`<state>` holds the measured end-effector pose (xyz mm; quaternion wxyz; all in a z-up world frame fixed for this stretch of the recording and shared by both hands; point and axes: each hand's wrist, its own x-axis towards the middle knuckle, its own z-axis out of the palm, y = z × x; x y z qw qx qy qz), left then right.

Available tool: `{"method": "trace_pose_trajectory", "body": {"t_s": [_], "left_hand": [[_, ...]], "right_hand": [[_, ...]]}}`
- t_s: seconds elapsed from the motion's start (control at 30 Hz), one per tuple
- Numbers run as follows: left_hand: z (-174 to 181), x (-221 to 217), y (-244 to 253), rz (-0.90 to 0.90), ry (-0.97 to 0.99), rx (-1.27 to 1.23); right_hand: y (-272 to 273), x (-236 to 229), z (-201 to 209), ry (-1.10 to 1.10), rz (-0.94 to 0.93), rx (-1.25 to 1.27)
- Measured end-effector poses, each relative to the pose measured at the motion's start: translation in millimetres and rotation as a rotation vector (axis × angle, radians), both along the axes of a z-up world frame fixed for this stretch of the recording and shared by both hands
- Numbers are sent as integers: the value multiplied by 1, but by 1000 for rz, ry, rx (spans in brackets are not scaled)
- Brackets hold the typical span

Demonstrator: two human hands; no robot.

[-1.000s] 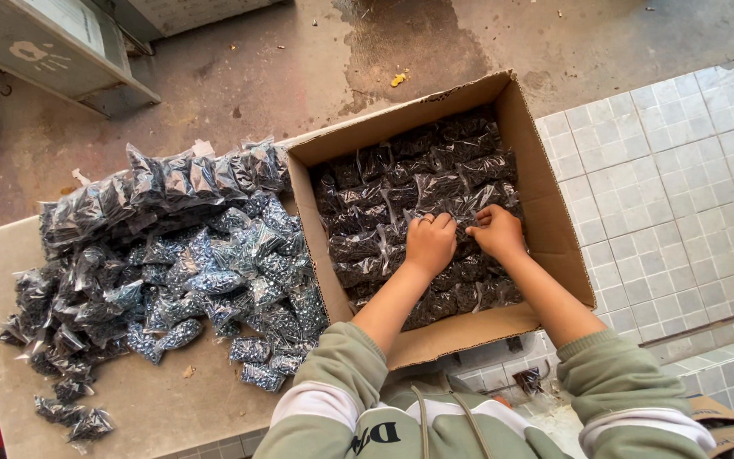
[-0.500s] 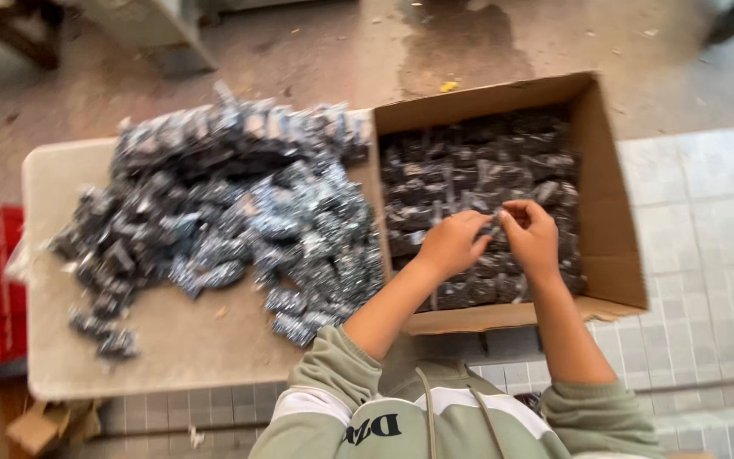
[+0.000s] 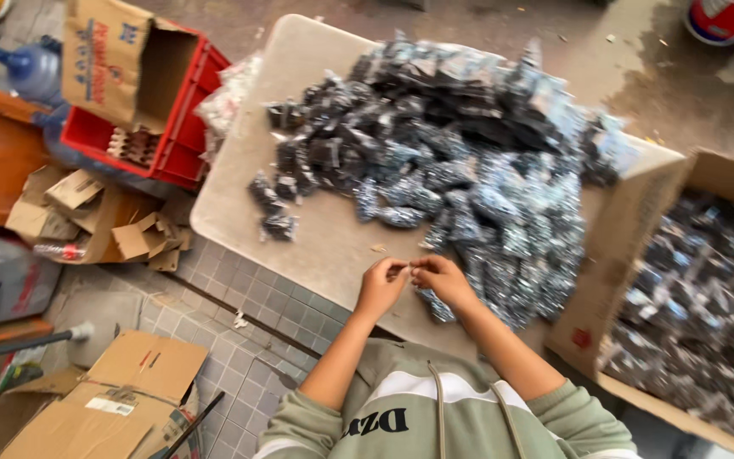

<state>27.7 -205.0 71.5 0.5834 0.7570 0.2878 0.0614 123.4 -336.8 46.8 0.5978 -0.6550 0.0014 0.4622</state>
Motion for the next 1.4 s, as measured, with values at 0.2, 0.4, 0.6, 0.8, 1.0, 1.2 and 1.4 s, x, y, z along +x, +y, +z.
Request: {"method": "trace_pose_trajectory", "body": {"t_s": [0.2,0.4,0.6,0.8,1.0,1.2,1.4], "left_hand": [[-70,-51,178,460,155,293],[-104,-67,296,619,284,283],[-168,-69,303,607,185,-282],[-117,-65,258,607,-34,-532],[-74,-34,212,439,-232,-644],[-35,16,140,190,-350,-821],[14,72,-5,-79,-330,-822]], "right_hand": [[157,-32,-44,134,216,-86],[283,-59,-99,130,94,-183],[327,-73,-65,152,12,-192],[308,-62,-47,251,-247,-91],[238,-39,-46,252,-462,161],[125,0,-1,-14,-550,243],[-42,31,65,-363,-631,192]]}}
